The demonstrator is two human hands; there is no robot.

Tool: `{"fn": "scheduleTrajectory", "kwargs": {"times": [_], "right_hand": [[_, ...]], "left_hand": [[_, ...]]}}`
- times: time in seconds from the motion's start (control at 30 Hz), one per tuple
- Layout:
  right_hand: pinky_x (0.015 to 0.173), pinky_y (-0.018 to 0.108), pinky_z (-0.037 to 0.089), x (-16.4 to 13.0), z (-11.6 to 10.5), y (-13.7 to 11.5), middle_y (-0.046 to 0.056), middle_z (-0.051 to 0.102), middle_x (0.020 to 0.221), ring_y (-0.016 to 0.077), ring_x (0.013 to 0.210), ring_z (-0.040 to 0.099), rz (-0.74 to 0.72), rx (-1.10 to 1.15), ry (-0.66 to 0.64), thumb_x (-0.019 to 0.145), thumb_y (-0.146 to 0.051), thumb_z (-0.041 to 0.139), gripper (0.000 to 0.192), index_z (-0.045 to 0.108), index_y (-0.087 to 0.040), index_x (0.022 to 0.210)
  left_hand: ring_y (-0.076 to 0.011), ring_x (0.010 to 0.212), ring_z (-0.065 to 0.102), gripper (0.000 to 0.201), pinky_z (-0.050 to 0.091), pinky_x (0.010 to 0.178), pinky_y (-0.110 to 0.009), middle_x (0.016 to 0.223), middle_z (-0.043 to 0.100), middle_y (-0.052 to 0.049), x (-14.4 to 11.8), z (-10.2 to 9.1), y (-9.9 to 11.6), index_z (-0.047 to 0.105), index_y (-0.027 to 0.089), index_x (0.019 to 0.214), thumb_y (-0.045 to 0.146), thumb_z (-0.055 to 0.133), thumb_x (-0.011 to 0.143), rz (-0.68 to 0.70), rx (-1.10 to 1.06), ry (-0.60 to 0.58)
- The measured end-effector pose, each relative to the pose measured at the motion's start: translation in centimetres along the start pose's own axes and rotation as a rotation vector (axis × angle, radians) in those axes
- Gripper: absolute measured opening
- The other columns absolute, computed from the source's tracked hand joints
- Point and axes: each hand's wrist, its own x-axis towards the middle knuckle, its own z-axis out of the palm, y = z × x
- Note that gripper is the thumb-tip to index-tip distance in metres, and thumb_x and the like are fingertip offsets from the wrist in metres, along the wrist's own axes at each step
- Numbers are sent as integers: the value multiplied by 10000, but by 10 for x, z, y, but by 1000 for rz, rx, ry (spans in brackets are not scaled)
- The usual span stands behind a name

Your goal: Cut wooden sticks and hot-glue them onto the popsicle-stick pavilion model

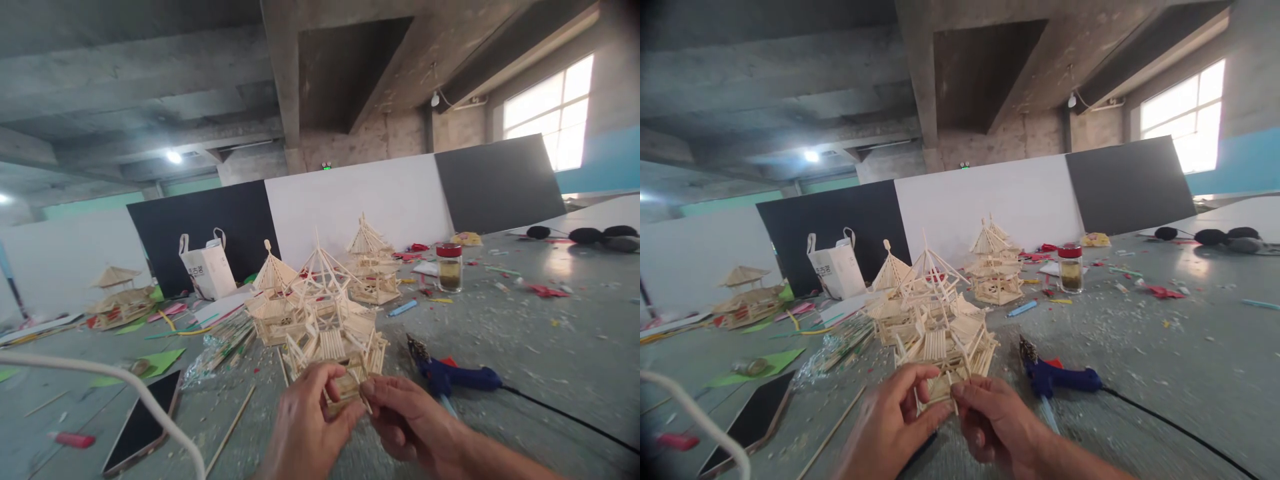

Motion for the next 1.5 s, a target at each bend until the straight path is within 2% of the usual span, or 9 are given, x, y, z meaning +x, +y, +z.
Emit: {"fn": "scheduleTrajectory", "kwargs": {"times": [0.17,0.33,0.53,0.73,0.9,1.03,1.13,1.27,1.5], "right_hand": [[289,160,156,3,0,4,-85,393,345,23,277,253,-33,15,-25,720,-405,600,294,463,-168,615],[275,153,168,4,0,6,-92,388,339,23,264,253,-46,20,-45,712,-436,605,307,465,-173,636],[281,160,170,5,3,1,-89,388,339,23,262,250,-64,36,-44,713,-410,608,283,484,-166,640],[282,173,181,6,3,-1,-75,388,373,39,281,312,-6,34,94,723,-437,556,315,493,-166,577],[276,165,198,13,0,0,-80,437,444,26,286,344,95,-16,174,651,-421,601,272,582,-152,690],[306,165,225,21,3,-2,-78,458,427,29,287,380,132,39,192,632,-359,591,217,587,-152,698],[311,173,221,23,4,-2,-71,465,424,33,285,385,67,50,188,585,-343,592,200,547,-159,648],[312,180,199,24,3,-4,-70,475,422,38,283,363,3,67,188,576,-332,579,273,541,-162,787],[367,159,228,25,0,-7,-48,523,467,40,349,383,37,91,211,591,-305,603,324,559,-174,883]], "left_hand": [[-138,655,538,346,371,485,-203,800,568,6,-3,5,3,539,238,1001,240,614,663,103,239,44],[-145,694,555,286,386,493,-202,782,566,12,0,8,0,551,243,940,215,606,660,157,285,26],[-130,665,537,347,423,532,-219,835,558,4,8,-3,4,518,239,1018,300,607,688,216,315,-30],[-157,734,531,320,445,669,-296,837,548,-8,32,-25,11,552,216,987,372,591,710,271,420,6],[-213,862,532,331,443,739,-361,922,544,-49,56,-28,7,584,204,992,360,599,701,340,561,-30],[-226,835,546,306,458,708,-381,883,549,-47,66,-21,4,596,204,974,351,589,705,347,620,-49],[-227,820,555,292,465,696,-385,878,553,-52,68,-19,5,598,206,973,359,558,728,345,641,-52],[-226,804,563,281,470,686,-380,868,561,-55,69,-18,6,606,204,960,364,544,738,311,659,-74],[-240,838,565,287,464,711,-396,900,567,-53,71,-16,2,596,211,970,318,569,704,285,658,-64]]}}
